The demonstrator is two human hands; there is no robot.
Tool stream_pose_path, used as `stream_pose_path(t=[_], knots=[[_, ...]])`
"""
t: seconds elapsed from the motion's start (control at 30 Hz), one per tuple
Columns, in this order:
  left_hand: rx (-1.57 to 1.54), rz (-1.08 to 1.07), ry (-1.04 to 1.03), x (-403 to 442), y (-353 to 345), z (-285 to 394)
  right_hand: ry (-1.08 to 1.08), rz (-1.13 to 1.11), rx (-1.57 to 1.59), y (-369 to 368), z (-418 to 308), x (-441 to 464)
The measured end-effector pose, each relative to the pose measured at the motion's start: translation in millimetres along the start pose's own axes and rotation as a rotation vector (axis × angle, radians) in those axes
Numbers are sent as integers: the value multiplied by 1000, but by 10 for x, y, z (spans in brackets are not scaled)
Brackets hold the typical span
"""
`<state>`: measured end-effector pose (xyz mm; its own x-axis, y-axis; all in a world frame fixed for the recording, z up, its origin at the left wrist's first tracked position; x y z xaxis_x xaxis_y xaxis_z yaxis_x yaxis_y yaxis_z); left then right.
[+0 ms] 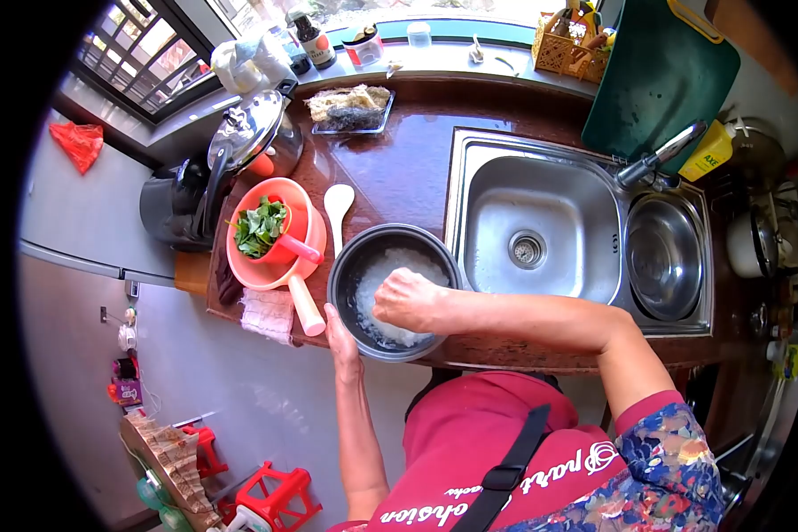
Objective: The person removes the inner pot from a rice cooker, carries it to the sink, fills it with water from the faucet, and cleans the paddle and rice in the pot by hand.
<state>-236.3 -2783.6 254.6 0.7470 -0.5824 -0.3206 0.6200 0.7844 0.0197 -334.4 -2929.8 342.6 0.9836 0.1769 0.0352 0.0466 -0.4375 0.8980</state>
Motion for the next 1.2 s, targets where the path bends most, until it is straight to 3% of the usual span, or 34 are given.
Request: stream_pose_path(t=[0.1, 0.27, 0.5, 0.63, 0.83, 0.9, 1.07, 1.2], knots=[[8, 12, 18, -18, -28, 35, 46, 264, 38, 210, 20, 7], [-3, -2, 24, -27, -50, 81, -23, -38, -69, -224, -100, 201], [11, 37, 42, -60, -79, 123, -5, 203, 70, 88, -8, 171], [-34, -34, 7, -35, -55, 94, -57, 42, -5, -206, -20, 158], [9, -1, -2, -29, -34, 43, 55, 151, 54, 212, -68, 60], [12, -52, -20, -12, -18, 59, 42, 25, -32, -116, -148, 88], [-73, -18, -1, 13, -25, -1, 54, 167, 19, 59, 1, -22], [-24, -30, 4, 3, -23, 42, 54, -91, -53, -9, -168, 22]])
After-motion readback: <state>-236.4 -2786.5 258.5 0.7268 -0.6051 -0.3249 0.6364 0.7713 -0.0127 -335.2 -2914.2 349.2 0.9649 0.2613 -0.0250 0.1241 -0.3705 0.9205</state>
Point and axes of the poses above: each hand's wrist, its own x-axis towards the middle knuckle, its own y-axis out of the back of the hand, z = x × y, the point moved 1 cm from there along x, towards the middle knuckle, and after that the axes turned 15 degrees about x, right-handed, at the moved point
